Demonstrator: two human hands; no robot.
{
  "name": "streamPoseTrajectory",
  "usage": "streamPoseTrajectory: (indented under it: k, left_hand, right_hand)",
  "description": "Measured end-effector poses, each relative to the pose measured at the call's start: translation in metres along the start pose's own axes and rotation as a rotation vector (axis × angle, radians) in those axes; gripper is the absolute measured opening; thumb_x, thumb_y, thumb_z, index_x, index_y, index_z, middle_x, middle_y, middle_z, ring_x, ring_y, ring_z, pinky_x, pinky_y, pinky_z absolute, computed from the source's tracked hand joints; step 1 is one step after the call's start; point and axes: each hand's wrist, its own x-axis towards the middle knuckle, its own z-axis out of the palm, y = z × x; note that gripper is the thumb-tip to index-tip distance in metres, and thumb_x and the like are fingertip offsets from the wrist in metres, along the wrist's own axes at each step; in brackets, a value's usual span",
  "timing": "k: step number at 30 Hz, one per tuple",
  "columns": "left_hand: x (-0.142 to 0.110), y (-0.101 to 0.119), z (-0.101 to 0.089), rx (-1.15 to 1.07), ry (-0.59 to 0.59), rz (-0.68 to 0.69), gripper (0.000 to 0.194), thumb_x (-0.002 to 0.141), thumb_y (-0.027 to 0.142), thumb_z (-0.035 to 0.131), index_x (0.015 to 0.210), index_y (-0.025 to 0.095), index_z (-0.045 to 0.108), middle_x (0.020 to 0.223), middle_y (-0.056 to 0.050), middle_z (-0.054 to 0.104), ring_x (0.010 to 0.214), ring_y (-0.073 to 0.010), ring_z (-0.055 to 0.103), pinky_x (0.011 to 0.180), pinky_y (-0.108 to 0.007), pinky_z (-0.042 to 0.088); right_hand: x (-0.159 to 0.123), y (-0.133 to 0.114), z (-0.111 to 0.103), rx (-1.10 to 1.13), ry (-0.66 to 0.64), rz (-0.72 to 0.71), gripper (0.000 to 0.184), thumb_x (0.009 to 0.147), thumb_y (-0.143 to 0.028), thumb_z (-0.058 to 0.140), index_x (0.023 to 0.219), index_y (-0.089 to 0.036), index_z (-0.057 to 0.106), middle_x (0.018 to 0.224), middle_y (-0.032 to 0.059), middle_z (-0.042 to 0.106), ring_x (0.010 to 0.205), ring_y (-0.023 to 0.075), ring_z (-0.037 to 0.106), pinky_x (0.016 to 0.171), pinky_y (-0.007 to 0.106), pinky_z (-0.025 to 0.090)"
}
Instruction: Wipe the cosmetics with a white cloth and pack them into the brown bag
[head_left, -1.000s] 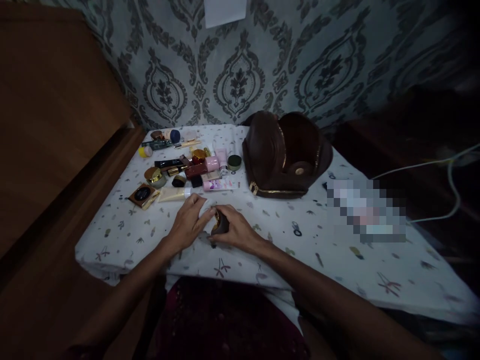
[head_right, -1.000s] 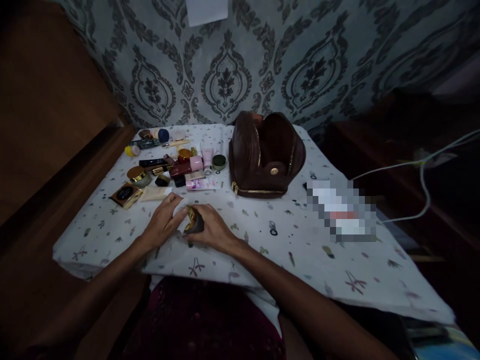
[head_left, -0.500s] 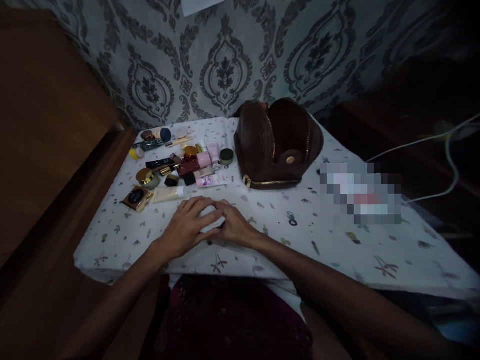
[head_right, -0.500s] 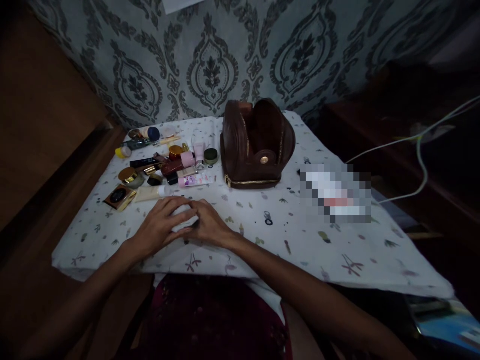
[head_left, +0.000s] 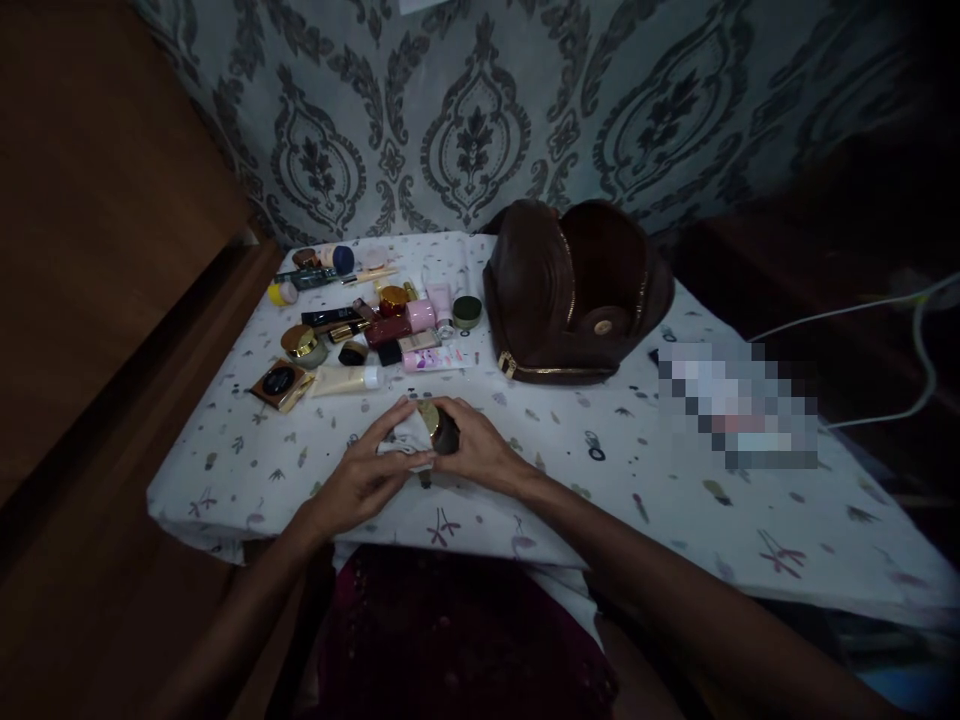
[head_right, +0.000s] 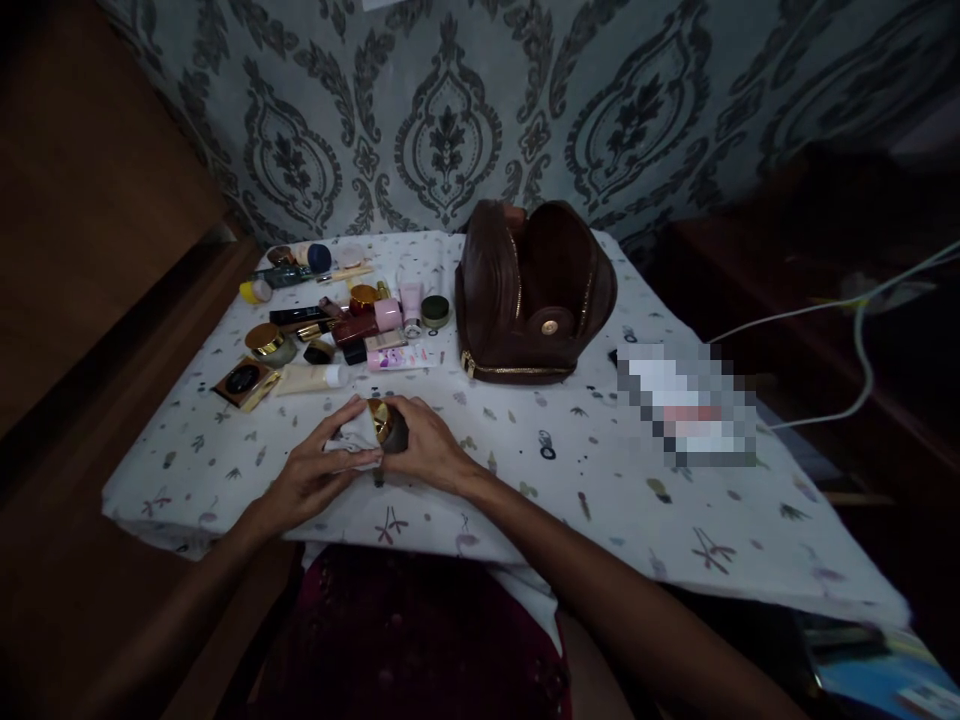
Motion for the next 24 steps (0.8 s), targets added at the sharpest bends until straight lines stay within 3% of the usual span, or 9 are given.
streamPoseTrajectory:
  k: [5,8,11,14,18,22,24]
  left_hand:
    - [-0.003,-0.002,0.001,-0.06,0.105,-0.118,0.032,0.093,0.01,0.054,0.113,0.027,0.073,0.153,-0.011,0.05,0.14,-0.0276,0.05,0.108,-0.048,0.048]
    - [0.0,-0.002,-0.001,-0.048,0.135,-0.22,0.025,0.093,0.015,0.053,0.108,0.023,0.072,0.133,-0.012,0.065,0.131,-0.027,0.057,0.103,-0.043,0.05]
    - [0.002,-0.001,-0.001,-0.03,0.12,-0.315,0.022,0.095,0.023,0.052,0.113,0.022,0.066,0.116,-0.008,0.069,0.112,-0.0246,0.064,0.095,-0.038,0.051]
    - [0.0,0.002,0.001,-0.055,0.085,-0.471,0.037,0.095,0.028,0.053,0.131,0.021,0.05,0.116,-0.007,0.065,0.077,-0.0166,0.062,0.076,-0.032,0.052]
    - [-0.005,0.006,0.004,-0.116,0.083,-0.542,0.058,0.091,0.025,0.056,0.142,0.019,0.031,0.119,-0.009,0.06,0.083,-0.0185,0.058,0.078,-0.033,0.05]
    - [0.0,0.009,0.004,-0.169,0.041,-0.561,0.027,0.095,0.027,0.049,0.12,0.019,0.048,0.096,-0.003,0.063,0.08,-0.0191,0.057,0.076,-0.032,0.047]
    - [0.006,0.008,0.005,-0.216,0.087,-0.539,0.023,0.096,0.028,0.047,0.116,0.018,0.054,0.1,-0.004,0.067,0.089,-0.0208,0.06,0.083,-0.033,0.048]
  right_hand:
    - [-0.003,0.002,-0.002,0.007,-0.009,-0.015,0.062,0.064,-0.025,0.084,0.121,-0.023,0.062,0.112,0.0086,0.067,0.104,0.0296,0.062,0.092,0.046,0.047]
    - [-0.005,0.006,-0.003,0.017,-0.016,-0.043,0.065,0.067,-0.028,0.086,0.126,-0.024,0.06,0.119,0.0097,0.065,0.111,0.0307,0.061,0.098,0.049,0.046]
    - [-0.007,0.007,-0.006,-0.006,-0.034,-0.079,0.068,0.071,-0.036,0.086,0.131,-0.026,0.057,0.128,0.0108,0.061,0.121,0.0313,0.057,0.105,0.052,0.044]
    - [-0.007,0.001,-0.01,-0.107,-0.025,-0.156,0.067,0.077,-0.039,0.082,0.136,-0.026,0.052,0.131,0.0108,0.058,0.126,0.0307,0.052,0.106,0.052,0.044]
    - [-0.006,-0.011,-0.012,-0.333,0.003,-0.258,0.062,0.08,-0.044,0.079,0.133,-0.024,0.054,0.12,0.0115,0.056,0.117,0.031,0.052,0.097,0.05,0.05]
    - [-0.005,-0.017,-0.009,-0.49,-0.007,-0.268,0.056,0.083,-0.043,0.076,0.132,-0.024,0.057,0.113,0.0112,0.053,0.107,0.0302,0.053,0.084,0.047,0.054]
    - [-0.005,-0.017,-0.009,-0.506,-0.005,-0.285,0.053,0.084,-0.039,0.076,0.131,-0.024,0.057,0.111,0.0104,0.053,0.105,0.0294,0.053,0.083,0.046,0.054]
